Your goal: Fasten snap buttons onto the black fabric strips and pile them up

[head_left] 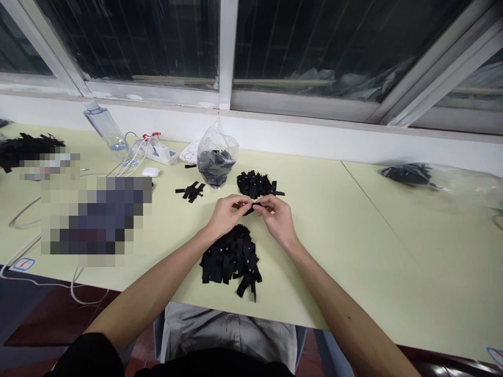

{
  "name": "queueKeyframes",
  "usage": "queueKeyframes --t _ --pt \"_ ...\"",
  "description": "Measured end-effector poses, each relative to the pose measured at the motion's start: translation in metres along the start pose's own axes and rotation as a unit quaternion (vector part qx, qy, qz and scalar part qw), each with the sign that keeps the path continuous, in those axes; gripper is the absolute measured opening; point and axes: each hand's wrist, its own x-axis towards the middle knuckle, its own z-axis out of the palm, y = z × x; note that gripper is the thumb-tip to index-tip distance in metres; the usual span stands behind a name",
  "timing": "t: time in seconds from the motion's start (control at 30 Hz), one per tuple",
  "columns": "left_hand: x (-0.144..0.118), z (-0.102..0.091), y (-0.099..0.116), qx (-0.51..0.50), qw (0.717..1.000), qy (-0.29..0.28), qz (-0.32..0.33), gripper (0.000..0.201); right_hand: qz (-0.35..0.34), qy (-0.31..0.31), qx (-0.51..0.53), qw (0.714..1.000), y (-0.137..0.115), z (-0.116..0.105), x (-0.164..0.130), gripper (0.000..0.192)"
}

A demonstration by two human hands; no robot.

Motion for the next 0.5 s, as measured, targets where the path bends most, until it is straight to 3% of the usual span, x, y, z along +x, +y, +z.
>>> queueKeyframes --t 0.5 --pt "0.0020 -0.0008 0.0033 -0.037 0.999 0.001 -0.032 0.025 0.005 -0.009 0.021 1.000 0.0021 0.0015 -0.0004 0.010"
